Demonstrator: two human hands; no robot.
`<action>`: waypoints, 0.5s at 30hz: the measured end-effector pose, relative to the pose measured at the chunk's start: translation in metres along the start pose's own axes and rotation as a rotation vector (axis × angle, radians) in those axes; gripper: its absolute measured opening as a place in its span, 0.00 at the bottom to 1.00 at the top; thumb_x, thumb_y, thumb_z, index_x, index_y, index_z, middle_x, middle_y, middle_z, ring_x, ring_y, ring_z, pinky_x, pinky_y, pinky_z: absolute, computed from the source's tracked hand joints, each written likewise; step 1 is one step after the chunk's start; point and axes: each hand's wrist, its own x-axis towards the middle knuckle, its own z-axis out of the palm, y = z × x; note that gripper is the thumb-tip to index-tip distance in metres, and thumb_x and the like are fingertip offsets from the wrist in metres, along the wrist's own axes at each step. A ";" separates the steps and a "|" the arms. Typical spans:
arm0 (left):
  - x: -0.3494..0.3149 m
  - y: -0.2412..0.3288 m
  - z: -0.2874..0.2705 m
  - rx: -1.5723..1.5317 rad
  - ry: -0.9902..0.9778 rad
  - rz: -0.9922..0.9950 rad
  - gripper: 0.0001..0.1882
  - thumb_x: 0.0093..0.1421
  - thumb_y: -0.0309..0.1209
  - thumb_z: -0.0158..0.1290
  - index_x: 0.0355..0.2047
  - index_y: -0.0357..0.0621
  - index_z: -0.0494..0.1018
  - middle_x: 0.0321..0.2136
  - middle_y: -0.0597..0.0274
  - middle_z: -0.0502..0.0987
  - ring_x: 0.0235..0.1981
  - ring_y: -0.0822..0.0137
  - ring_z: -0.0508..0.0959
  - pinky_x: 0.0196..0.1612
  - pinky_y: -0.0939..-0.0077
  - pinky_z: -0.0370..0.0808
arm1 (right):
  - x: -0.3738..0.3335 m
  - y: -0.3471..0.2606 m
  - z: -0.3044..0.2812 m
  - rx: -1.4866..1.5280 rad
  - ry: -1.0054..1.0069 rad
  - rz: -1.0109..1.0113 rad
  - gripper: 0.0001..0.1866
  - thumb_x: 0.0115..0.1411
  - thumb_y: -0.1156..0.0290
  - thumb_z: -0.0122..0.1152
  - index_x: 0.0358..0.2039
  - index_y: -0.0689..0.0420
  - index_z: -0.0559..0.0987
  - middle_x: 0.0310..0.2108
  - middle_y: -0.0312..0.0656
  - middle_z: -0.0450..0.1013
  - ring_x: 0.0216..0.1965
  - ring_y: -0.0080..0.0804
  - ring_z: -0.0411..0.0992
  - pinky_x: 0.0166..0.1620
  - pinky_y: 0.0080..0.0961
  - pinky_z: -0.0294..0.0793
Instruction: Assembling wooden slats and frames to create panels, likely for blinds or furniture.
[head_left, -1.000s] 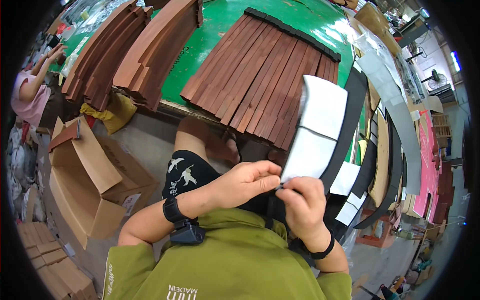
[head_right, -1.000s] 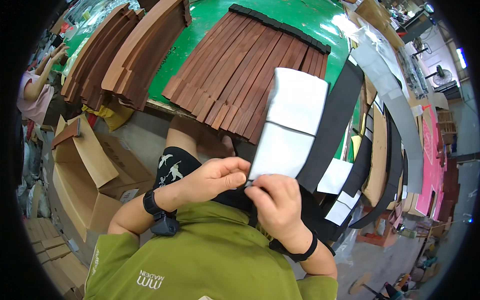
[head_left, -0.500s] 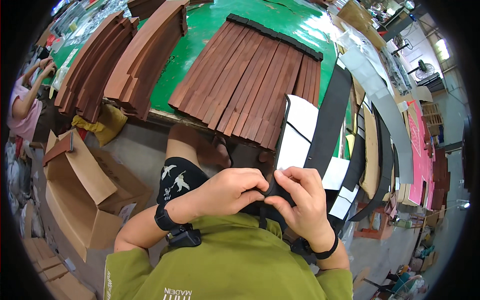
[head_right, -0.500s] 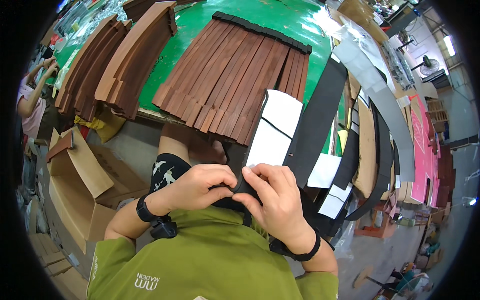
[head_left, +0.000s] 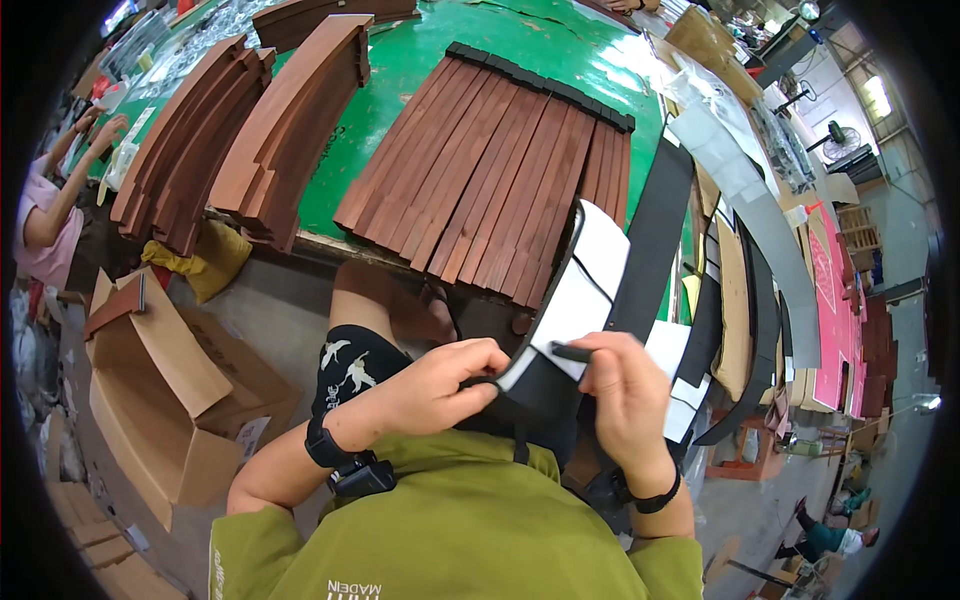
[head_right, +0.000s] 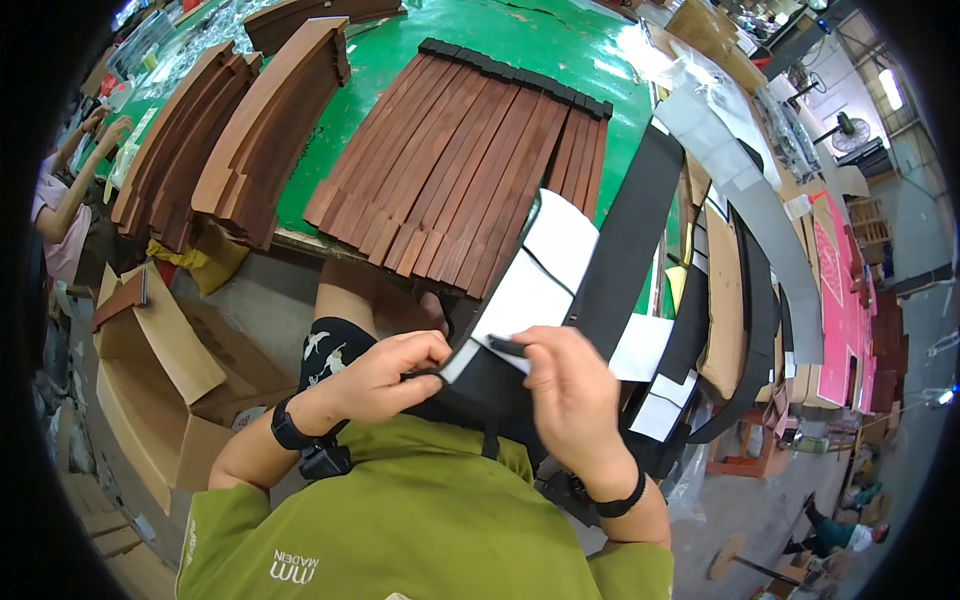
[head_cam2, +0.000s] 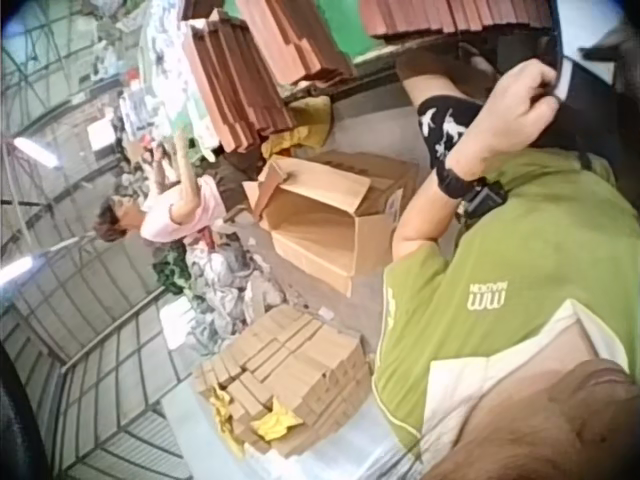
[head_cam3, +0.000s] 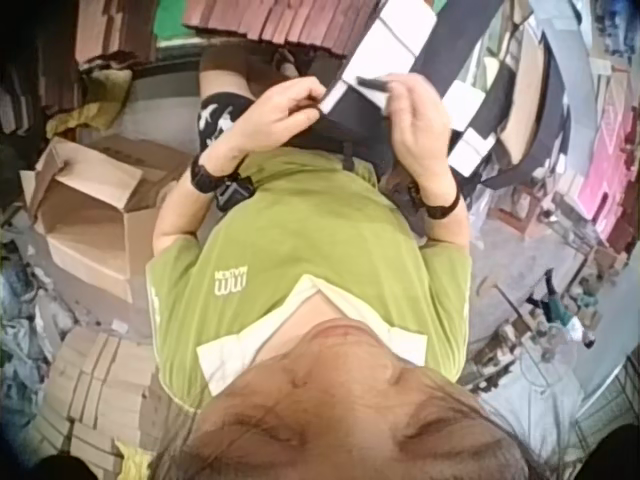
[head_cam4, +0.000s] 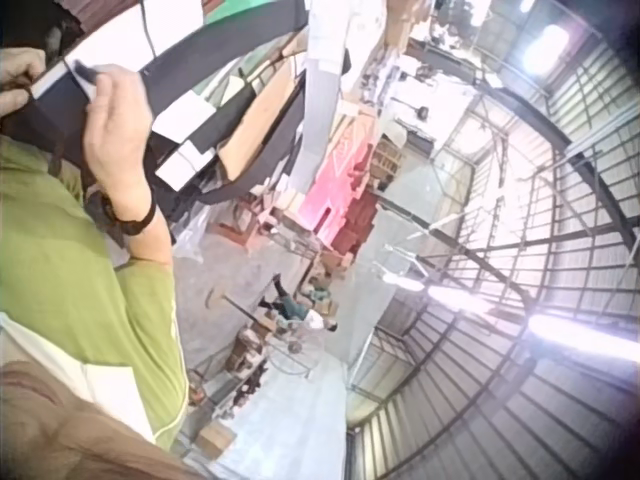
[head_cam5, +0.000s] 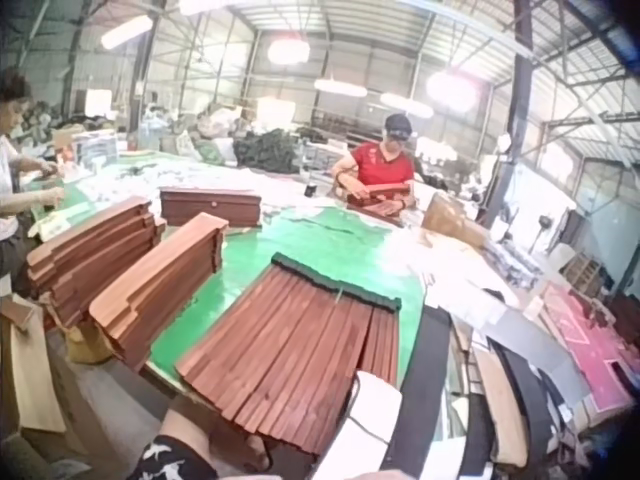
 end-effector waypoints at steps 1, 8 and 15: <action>-0.004 -0.002 0.002 -0.121 0.049 -0.114 0.15 0.60 0.18 0.48 0.48 0.34 0.71 0.37 0.52 0.76 0.37 0.55 0.77 0.44 0.65 0.73 | 0.002 0.001 -0.008 0.069 0.036 0.094 0.07 0.70 0.75 0.55 0.41 0.64 0.80 0.36 0.43 0.78 0.26 0.25 0.74 0.31 0.21 0.74; -0.005 -0.040 -0.019 0.367 -0.038 0.176 0.15 0.47 0.19 0.46 0.33 0.39 0.80 0.29 0.53 0.78 0.24 0.52 0.77 0.29 0.66 0.75 | 0.027 0.041 -0.047 0.529 0.248 -0.055 0.08 0.59 0.83 0.65 0.37 0.63 0.74 0.58 0.55 0.70 0.48 0.30 0.75 0.53 0.31 0.79; 0.027 -0.030 0.019 0.575 0.012 0.209 0.12 0.50 0.24 0.54 0.37 0.44 0.79 0.51 0.54 0.78 0.28 0.56 0.82 0.32 0.65 0.80 | 0.038 0.061 -0.015 -0.212 0.091 -0.222 0.27 0.44 0.73 0.80 0.45 0.61 0.80 0.49 0.46 0.76 0.50 0.42 0.75 0.52 0.32 0.76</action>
